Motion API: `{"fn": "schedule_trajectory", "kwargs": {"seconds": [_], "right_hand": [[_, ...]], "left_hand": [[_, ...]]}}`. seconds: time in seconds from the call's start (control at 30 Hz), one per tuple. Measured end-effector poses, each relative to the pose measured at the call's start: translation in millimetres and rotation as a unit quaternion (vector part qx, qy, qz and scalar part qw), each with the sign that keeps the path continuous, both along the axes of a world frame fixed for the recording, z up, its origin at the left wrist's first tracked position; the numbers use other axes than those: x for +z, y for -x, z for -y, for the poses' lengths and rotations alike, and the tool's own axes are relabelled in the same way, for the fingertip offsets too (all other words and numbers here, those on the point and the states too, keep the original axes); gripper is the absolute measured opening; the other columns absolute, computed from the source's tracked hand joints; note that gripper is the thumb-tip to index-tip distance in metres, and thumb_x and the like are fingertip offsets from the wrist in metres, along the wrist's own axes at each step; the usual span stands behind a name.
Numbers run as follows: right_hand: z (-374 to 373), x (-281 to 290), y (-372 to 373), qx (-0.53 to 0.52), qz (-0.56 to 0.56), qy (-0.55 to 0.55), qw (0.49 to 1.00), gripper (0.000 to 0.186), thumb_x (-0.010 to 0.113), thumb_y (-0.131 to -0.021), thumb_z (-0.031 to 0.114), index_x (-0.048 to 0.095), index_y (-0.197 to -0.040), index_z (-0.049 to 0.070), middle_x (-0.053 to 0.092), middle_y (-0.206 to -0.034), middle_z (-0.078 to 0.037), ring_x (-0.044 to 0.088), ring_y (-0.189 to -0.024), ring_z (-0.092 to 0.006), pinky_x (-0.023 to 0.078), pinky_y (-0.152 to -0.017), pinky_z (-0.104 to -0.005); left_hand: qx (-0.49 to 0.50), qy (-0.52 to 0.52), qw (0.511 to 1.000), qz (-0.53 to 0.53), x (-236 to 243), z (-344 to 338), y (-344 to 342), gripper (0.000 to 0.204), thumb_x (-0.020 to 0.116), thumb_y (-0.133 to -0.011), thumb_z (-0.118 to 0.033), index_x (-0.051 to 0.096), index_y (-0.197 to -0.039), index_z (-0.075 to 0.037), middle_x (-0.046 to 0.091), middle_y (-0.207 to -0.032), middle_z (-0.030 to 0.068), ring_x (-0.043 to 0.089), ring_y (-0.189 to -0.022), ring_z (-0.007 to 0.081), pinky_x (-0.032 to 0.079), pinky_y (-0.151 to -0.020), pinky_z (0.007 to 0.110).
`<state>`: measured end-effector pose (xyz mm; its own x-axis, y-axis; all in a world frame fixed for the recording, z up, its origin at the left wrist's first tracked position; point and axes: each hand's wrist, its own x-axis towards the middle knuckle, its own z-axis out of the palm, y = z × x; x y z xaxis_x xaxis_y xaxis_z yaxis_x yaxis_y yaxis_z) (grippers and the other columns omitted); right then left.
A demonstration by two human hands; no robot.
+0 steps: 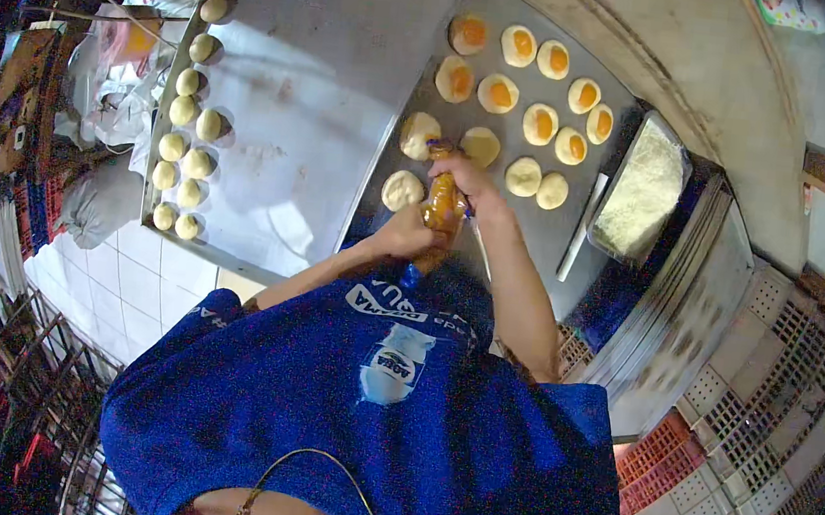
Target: Filling dough balls with a yellow substance and shaping them on a tray for baking.
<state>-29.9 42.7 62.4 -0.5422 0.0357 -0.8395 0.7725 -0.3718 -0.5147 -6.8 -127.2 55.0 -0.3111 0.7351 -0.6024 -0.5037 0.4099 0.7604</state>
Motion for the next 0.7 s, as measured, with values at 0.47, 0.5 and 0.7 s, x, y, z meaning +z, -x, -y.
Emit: {"fn": "schedule_trajectory", "kwargs": {"seconds": [0.47, 0.5, 0.7], "right_hand": [[13, -21, -14, -0.082, 0.001, -0.028, 0.996, 0.018, 0.070, -0.072, 0.019, 0.068, -0.084, 0.006, 0.062, -0.068, -0.005, 0.053, -0.056, -0.0146, 0.042, -0.051, -0.0267], [9, -18, -24, -0.090, 0.001, -0.031, 0.995, 0.018, 0.070, -0.072, 0.019, 0.068, -0.084, 0.006, 0.062, -0.069, -0.005, 0.053, -0.056, -0.0148, 0.042, -0.051, -0.0269], [-16, -12, -58, -0.137, 0.006, -0.046, 0.990, 0.020, 0.072, -0.069, 0.020, 0.068, -0.082, 0.005, 0.063, -0.070, -0.006, 0.054, -0.057, -0.0158, 0.042, -0.051, -0.0276]], "left_hand": [[0.069, -0.043, 0.994, 0.074, -27, 14, -32, 0.026, 0.063, -0.073, -0.024, 0.068, -0.083, -0.001, 0.066, -0.074, 0.0107, 0.059, -0.063, 0.0211, 0.049, -0.058, 0.031], [0.054, -0.046, 0.995, 0.068, -28, 15, -37, 0.026, 0.064, -0.073, -0.024, 0.068, -0.083, -0.001, 0.066, -0.074, 0.0108, 0.059, -0.063, 0.0211, 0.048, -0.058, 0.031], [-0.063, 0.025, 0.998, 0.000, 9, -11, -15, 0.028, 0.064, -0.073, -0.027, 0.069, -0.082, -0.001, 0.067, -0.076, 0.0111, 0.059, -0.063, 0.0215, 0.048, -0.058, 0.031]]}}
